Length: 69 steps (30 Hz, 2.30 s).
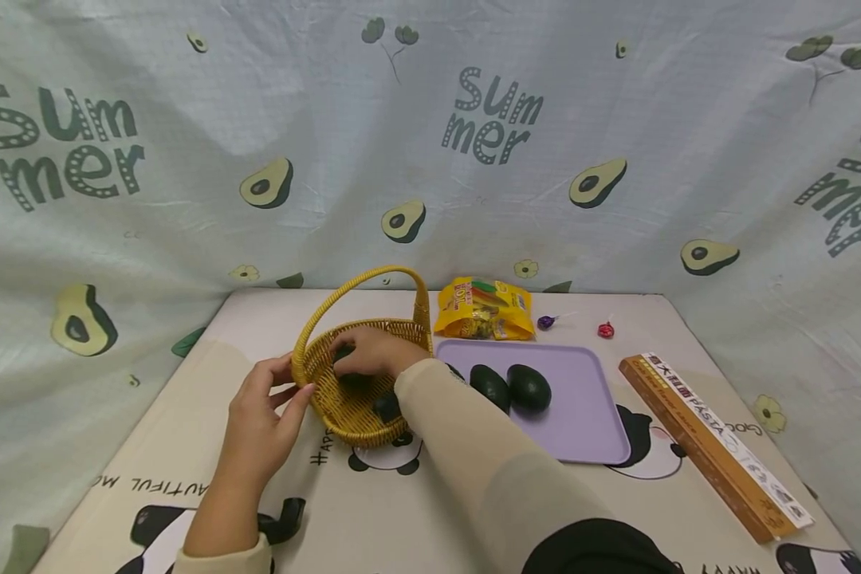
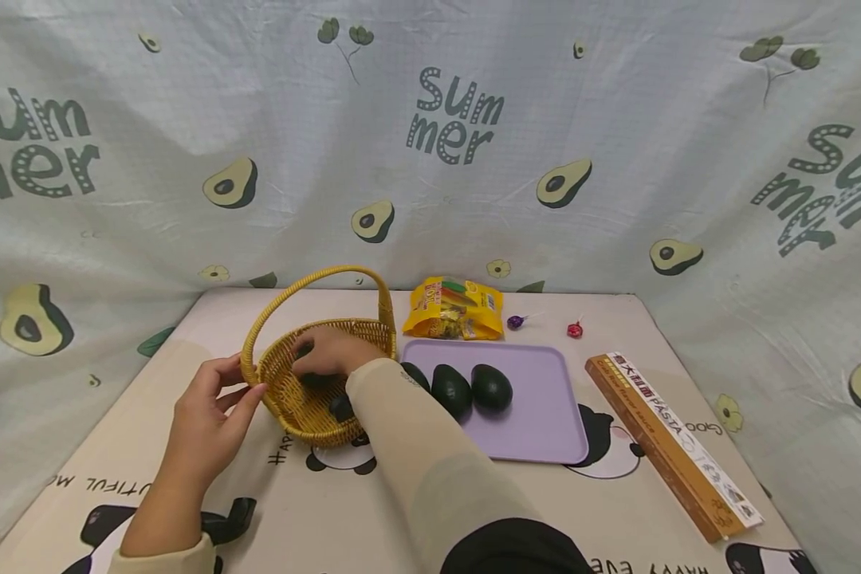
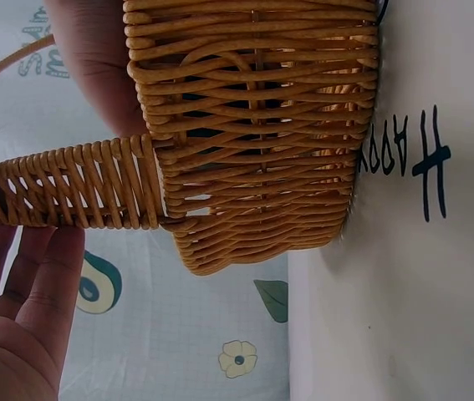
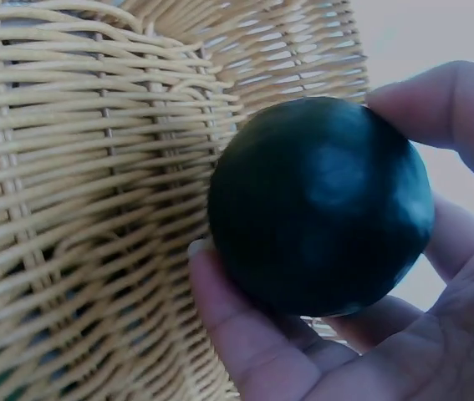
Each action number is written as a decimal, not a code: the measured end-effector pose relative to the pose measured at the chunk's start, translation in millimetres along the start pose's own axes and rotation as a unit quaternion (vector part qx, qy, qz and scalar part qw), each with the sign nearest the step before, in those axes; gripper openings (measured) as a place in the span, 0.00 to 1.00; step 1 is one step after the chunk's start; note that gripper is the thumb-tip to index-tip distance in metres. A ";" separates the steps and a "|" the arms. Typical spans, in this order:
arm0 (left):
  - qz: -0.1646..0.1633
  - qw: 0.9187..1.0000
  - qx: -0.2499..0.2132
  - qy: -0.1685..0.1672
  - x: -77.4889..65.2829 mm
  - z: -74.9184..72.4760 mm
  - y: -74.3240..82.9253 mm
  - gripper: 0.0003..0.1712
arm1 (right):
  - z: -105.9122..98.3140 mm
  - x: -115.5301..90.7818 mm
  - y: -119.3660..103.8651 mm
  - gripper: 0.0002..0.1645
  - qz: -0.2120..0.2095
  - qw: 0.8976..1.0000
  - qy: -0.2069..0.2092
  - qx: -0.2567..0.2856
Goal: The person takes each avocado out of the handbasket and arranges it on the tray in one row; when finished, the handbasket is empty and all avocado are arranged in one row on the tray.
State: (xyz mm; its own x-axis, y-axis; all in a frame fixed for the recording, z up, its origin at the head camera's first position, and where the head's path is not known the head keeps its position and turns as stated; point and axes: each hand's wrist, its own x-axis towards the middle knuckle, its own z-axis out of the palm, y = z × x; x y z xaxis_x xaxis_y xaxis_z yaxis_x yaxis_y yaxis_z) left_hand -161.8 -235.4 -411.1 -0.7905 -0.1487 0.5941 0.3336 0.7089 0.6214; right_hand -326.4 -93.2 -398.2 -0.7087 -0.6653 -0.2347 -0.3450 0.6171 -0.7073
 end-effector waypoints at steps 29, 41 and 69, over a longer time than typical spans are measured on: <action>-0.006 1.000 0.008 -0.005 2.8 0.4 4.7 0.28 | -51.1 -40.8 19.2 0.31 -0.080 0.985 0.003 0.155; -0.013 1.000 0.018 -0.008 0.9 0.7 5.3 0.27 | -61.0 -65.6 26.3 0.24 -0.092 0.961 -0.015 0.262; -0.017 1.000 0.022 -0.010 -0.9 0.8 7.1 0.27 | -73.0 -127.5 92.7 0.32 -0.081 0.984 0.079 0.134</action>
State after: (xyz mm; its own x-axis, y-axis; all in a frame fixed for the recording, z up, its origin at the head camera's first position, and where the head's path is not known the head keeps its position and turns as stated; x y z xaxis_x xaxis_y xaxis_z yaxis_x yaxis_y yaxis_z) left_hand -159.1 -229.7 -407.7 -0.8119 -0.1600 0.5615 0.2829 0.7335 0.6180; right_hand -312.9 79.5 -385.1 -0.7524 -0.6585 -0.0128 -0.3008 0.3608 -0.8828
